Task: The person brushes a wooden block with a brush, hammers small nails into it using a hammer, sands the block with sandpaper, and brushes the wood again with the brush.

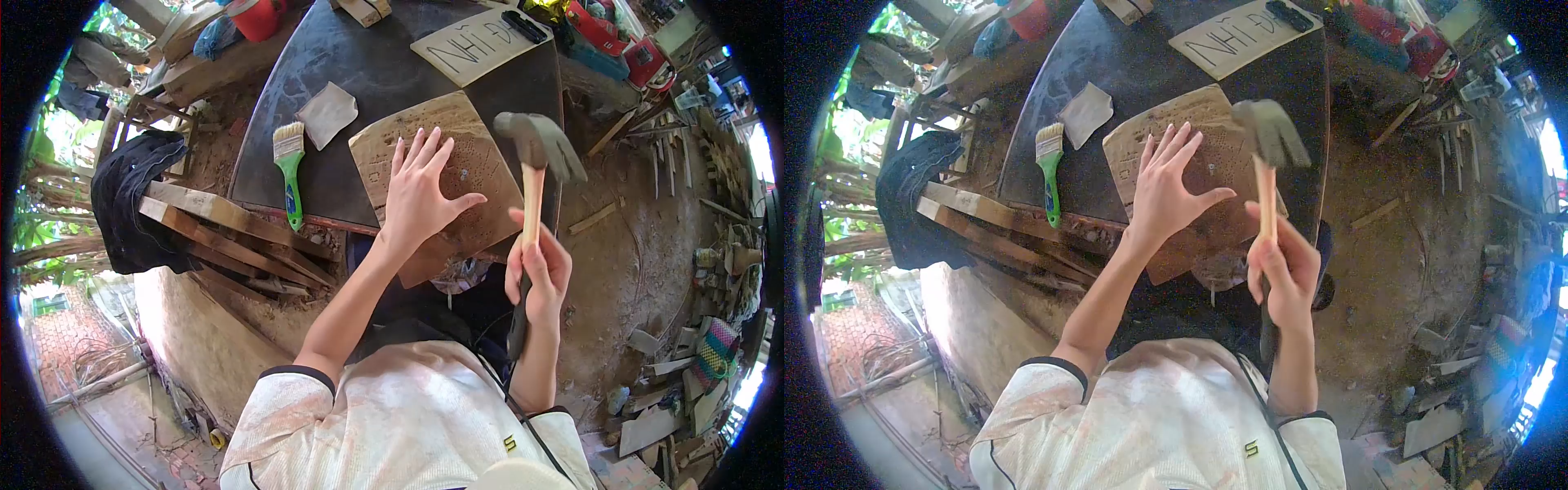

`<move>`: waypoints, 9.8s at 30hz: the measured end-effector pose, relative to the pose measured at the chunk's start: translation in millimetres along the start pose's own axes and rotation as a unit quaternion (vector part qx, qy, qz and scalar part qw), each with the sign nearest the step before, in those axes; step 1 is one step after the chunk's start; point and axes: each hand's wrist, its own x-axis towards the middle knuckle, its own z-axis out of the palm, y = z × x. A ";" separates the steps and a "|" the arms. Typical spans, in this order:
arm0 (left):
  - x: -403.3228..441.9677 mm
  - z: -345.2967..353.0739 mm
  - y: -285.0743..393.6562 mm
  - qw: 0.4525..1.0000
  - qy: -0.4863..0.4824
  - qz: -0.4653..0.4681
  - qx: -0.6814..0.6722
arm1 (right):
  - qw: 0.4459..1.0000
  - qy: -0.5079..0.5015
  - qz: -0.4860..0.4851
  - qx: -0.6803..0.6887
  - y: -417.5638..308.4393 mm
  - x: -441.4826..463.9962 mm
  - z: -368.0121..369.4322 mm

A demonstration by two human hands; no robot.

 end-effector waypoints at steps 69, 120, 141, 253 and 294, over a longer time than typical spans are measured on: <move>-13.4 -17.1 -19.2 0.992 0.029 -0.030 -0.121 | 0.985 0.073 0.008 -0.155 41.8 65.9 -22.2; -17.6 -13.7 -17.6 0.995 0.036 0.008 -0.090 | 0.985 -0.055 0.159 0.046 -2.6 -30.8 23.0; -19.9 -14.8 -16.3 0.994 0.051 0.003 -0.095 | 0.986 -0.060 0.138 0.066 9.6 -30.1 29.5; -13.4 -12.7 -9.8 0.996 -0.035 -0.008 0.077 | 0.983 -0.025 0.167 0.078 -12.7 -31.2 33.9; -10.0 -13.1 -13.3 0.998 -0.015 0.036 -0.041 | 0.983 0.062 -0.009 -0.173 47.0 60.4 -12.9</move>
